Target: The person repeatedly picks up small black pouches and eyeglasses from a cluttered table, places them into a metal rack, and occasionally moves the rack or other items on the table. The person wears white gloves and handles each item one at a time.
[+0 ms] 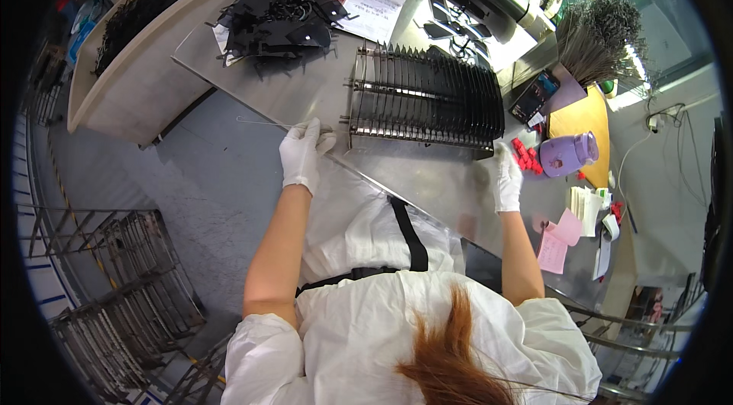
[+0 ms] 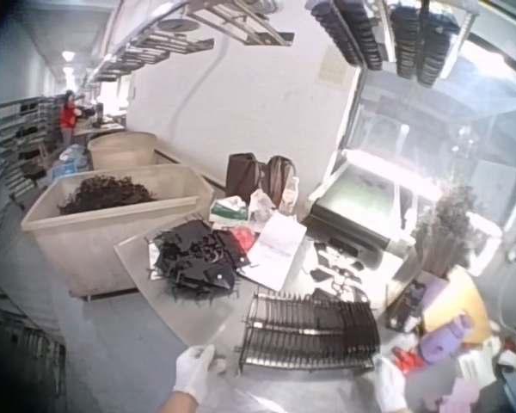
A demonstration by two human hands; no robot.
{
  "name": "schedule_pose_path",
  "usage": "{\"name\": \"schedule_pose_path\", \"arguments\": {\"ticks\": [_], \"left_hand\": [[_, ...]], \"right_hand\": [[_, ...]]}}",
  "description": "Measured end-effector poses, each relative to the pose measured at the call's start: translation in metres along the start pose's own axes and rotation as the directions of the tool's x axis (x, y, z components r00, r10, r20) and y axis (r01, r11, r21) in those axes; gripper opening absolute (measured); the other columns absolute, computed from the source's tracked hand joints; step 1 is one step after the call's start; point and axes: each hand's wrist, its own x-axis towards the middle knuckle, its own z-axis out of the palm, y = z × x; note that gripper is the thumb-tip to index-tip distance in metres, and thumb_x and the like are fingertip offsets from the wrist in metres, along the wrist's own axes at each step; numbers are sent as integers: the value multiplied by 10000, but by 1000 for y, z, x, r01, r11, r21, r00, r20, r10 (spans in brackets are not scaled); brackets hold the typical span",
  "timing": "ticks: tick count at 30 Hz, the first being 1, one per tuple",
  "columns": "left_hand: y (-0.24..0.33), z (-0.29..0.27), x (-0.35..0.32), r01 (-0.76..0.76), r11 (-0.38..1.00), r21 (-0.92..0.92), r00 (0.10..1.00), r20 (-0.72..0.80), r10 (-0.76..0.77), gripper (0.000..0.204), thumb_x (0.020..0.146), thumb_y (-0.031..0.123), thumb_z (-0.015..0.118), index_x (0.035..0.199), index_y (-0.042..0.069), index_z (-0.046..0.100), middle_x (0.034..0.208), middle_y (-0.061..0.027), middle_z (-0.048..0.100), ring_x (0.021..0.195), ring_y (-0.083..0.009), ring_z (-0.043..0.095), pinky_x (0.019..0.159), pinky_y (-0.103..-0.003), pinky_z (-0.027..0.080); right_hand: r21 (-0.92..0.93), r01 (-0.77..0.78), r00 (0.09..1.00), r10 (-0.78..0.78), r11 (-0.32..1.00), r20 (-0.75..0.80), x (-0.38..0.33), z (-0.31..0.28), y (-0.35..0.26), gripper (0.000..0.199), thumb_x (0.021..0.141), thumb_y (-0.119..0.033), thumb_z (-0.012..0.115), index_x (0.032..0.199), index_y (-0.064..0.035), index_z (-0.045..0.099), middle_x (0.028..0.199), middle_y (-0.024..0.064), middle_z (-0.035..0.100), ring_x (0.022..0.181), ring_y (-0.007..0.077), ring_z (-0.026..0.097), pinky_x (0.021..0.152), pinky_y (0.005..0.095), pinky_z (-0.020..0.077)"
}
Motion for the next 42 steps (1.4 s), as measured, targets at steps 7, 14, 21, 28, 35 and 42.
{"name": "schedule_pose_path", "arguments": {"ticks": [7,14,21,28,35,42], "left_hand": [[-4,3,-2,18,1000,-1,998,-56,-18,189,1017,168,618,1057,-14,586,963,-98,678,796,-156,679,721,-278,595],[-2,7,-6,9,1000,-29,994,-107,-12,178,1017,171,619,1041,-5,599,965,-91,672,798,-154,669,748,-276,591],[-8,9,-4,9,997,-79,989,-143,-21,169,1018,171,617,1035,5,589,977,-109,673,796,-168,676,756,-280,595],[-10,15,-2,11,998,-68,987,-162,-22,168,1030,172,596,1029,8,561,909,-111,668,704,-171,660,658,-292,595],[-10,14,-8,182,980,-76,980,-62,-187,158,1015,160,619,1001,20,547,864,-120,669,650,-170,648,541,-260,571],[-1,-10,7,-115,960,-256,975,-215,59,132,1015,95,594,1073,-20,567,950,-137,661,774,-171,669,707,-241,618]], "right_hand": [[-413,847,510,-732,335,452,14,34,-149,562,782,-342,786,1241,-56,630,1210,141,634,1145,333,597,1003,436,461],[-316,948,275,-559,25,782,44,97,-161,650,809,-433,710,1326,-68,559,1320,121,598,1275,311,538,1162,462,358],[-289,956,181,-664,-56,726,53,94,-138,618,852,-418,701,1340,-70,549,1322,124,628,1277,299,566,1183,479,332],[-263,963,232,-662,54,713,51,98,-137,590,897,-430,633,1352,-65,542,1310,141,621,1278,306,553,1186,472,332],[-229,972,202,-661,47,722,52,91,-138,650,875,-464,649,1384,-82,519,1343,111,584,1292,302,528,1176,455,335],[-269,962,236,-662,53,711,52,77,-140,675,871,-487,642,1402,-93,505,1371,109,570,1329,299,496,1174,455,326]]}}
